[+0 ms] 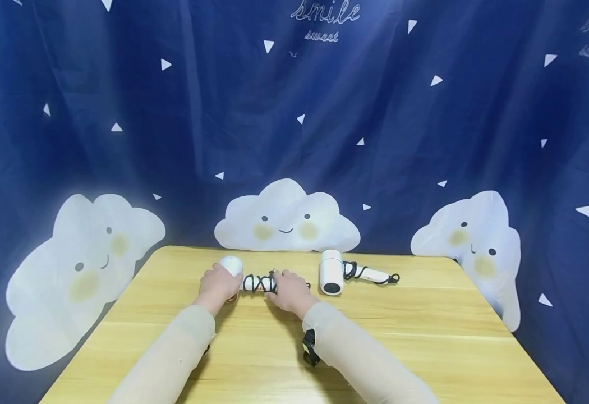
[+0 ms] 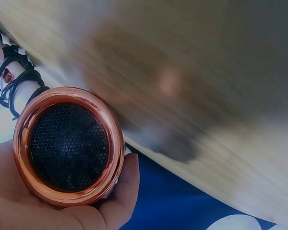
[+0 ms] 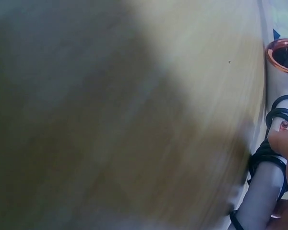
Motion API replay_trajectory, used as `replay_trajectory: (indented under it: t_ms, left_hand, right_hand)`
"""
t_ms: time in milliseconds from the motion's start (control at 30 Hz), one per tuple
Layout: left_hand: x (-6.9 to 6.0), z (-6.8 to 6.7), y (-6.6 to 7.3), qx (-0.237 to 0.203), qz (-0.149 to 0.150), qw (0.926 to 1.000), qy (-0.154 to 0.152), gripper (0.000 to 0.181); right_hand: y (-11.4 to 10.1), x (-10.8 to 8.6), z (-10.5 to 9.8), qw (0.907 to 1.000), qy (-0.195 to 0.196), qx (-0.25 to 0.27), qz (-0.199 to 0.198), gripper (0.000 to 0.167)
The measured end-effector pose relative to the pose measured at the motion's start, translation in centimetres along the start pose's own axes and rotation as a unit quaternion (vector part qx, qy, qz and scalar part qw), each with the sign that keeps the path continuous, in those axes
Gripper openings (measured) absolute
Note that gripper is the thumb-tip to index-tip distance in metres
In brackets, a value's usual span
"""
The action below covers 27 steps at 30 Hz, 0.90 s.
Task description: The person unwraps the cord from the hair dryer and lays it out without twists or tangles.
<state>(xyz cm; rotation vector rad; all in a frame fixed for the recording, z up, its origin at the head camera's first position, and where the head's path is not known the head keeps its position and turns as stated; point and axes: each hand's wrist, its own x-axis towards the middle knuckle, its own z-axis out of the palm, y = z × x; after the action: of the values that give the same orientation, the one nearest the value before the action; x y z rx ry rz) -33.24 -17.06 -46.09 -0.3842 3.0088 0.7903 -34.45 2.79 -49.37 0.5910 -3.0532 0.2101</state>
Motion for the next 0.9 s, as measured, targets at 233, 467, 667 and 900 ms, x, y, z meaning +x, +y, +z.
replay_trajectory:
  t_ms: [233, 467, 667, 900]
  left_hand:
    - [0.4, -0.1, 0.1, 0.008, -0.001, 0.9999, -0.011, 0.080]
    - [0.6, -0.7, -0.7, -0.006, 0.012, 0.9988, -0.047, 0.077]
    - [0.5, -1.0, -1.3, -0.021, 0.031, 0.9968, -0.071, 0.073]
    - [0.3, -0.8, -1.4, -0.039, 0.031, 0.9957, -0.078, 0.072]
  right_hand:
    - [0.0, -0.1, -1.0, 0.9999, 0.003, -0.005, -0.009, 0.058]
    - [0.0, -0.1, -0.8, 0.9997, 0.003, -0.014, -0.018, 0.063]
    - [0.3, -0.1, -0.3, 0.9996, 0.014, -0.009, -0.021, 0.059]
    - [0.7, -0.3, -1.0, 0.9993, 0.020, 0.001, -0.030, 0.051]
